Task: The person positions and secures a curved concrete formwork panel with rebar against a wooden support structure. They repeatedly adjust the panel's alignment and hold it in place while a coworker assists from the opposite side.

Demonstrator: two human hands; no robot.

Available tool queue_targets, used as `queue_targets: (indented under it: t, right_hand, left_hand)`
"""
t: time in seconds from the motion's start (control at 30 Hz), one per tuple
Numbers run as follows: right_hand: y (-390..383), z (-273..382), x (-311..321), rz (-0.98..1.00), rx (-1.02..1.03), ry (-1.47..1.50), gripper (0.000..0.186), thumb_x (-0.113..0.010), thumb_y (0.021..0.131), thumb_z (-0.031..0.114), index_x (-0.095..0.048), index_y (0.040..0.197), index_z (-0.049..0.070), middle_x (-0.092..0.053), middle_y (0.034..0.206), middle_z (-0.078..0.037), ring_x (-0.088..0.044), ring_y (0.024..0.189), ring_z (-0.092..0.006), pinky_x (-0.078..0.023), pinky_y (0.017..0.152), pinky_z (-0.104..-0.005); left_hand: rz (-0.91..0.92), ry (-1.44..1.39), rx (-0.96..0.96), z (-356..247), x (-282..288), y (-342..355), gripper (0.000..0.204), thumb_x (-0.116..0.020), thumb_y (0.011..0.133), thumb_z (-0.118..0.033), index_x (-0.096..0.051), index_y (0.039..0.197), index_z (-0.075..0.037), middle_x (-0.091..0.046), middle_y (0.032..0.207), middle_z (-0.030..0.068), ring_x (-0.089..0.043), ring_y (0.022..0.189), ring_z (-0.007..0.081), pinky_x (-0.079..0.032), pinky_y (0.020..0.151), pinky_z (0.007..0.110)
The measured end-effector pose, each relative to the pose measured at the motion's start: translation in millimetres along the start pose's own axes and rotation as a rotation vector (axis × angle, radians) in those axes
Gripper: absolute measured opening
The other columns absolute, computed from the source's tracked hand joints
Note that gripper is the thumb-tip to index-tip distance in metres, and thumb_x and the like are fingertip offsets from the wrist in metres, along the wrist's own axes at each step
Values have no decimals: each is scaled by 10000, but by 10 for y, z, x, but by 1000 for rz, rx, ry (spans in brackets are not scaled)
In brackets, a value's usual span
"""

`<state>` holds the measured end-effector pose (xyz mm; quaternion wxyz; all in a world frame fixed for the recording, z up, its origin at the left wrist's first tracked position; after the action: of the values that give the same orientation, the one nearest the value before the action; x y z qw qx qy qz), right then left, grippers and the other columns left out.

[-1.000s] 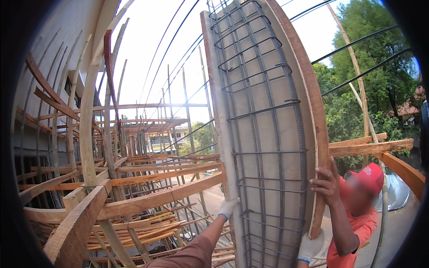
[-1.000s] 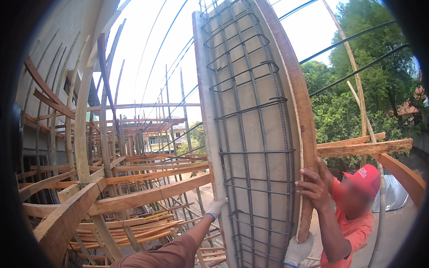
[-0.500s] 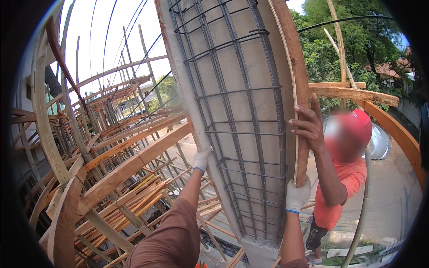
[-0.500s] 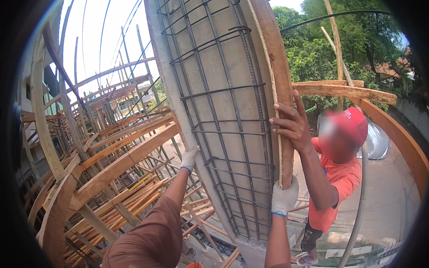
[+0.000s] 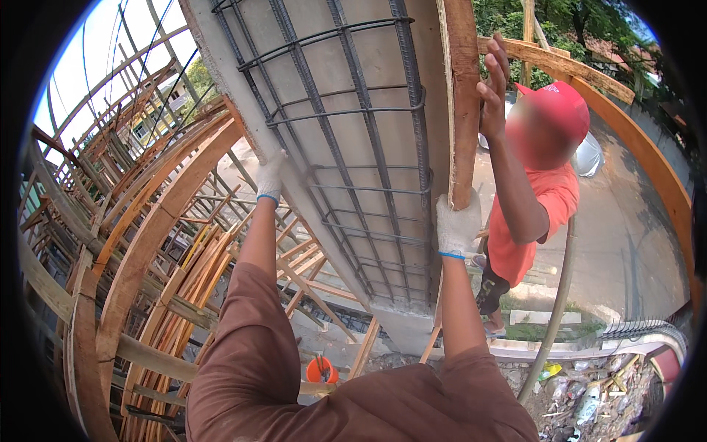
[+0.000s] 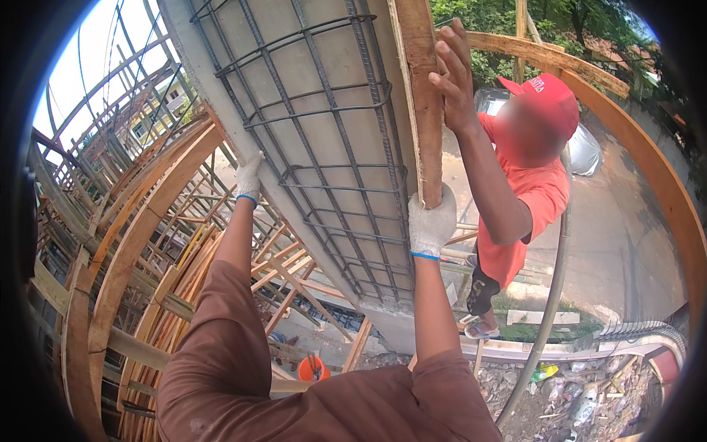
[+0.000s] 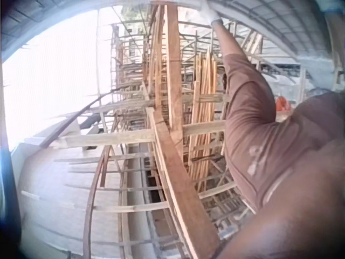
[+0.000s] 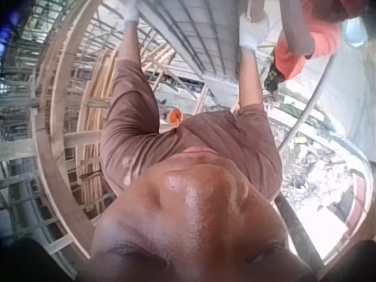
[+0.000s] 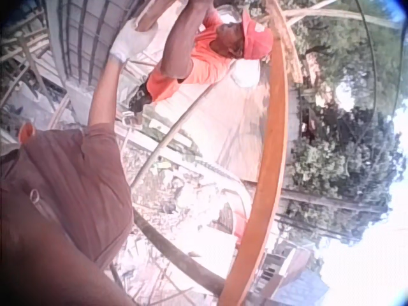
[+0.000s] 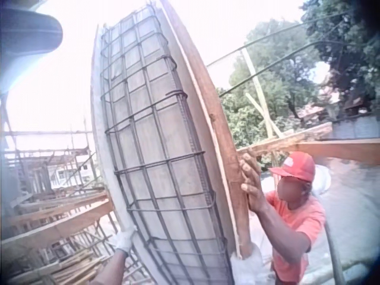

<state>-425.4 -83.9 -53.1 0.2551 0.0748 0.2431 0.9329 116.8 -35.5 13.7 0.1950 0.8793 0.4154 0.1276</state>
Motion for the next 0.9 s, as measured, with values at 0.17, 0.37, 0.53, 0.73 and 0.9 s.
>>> queue_targets:
  t: [0.17,0.37,0.53,0.73,0.9]
  right_hand:
    - [8,-6,-17,17,28,-13,379,-743,708,168,-655,1046,21,-676,922,-178,-659,859,-373,-509,769,-427]
    - [27,-12,-21,-12,98,60,366,-748,701,170,-658,1025,24,-666,891,-181,-651,838,-377,-506,756,-428]
    - [17,-20,-18,-28,99,17,373,-745,703,182,-663,1033,31,-666,894,-190,-652,839,-381,-507,756,-436]
    - [22,18,26,-3,35,-54,366,-739,709,214,-670,1023,39,-674,887,-188,-656,834,-390,-506,745,-439]
    - [5,45,26,12,10,32,359,-737,711,212,-673,1021,42,-677,846,-181,-665,799,-386,-511,717,-436]
  left_hand:
    - [-11,-57,10,-29,-26,-20,496,-756,824,-359,-665,1168,-14,-686,1031,76,-635,909,174,-509,813,322]
    - [-31,-42,33,9,-11,5,498,-758,819,-370,-687,1160,-14,-682,1062,90,-627,932,179,-505,843,322]
    - [-16,-39,13,-51,-30,-40,463,-753,839,-325,-681,1168,-8,-676,1056,81,-628,921,176,-510,820,328]
    - [-9,-21,15,-70,-42,-60,486,-752,835,-347,-678,1173,-6,-684,1035,82,-633,901,183,-508,814,329]
    - [-25,-28,-29,-23,10,5,501,-754,831,-365,-680,1161,6,-688,1030,89,-635,897,180,-510,812,326]
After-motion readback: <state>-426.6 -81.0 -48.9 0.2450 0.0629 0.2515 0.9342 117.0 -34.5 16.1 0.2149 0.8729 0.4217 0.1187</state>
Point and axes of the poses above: each hand's wrist, its own y-axis towards the middle knuckle, its own x-axis out of the back of the hand, z = x × y, the point moved 9 cm from there along y, towards the middle knuckle
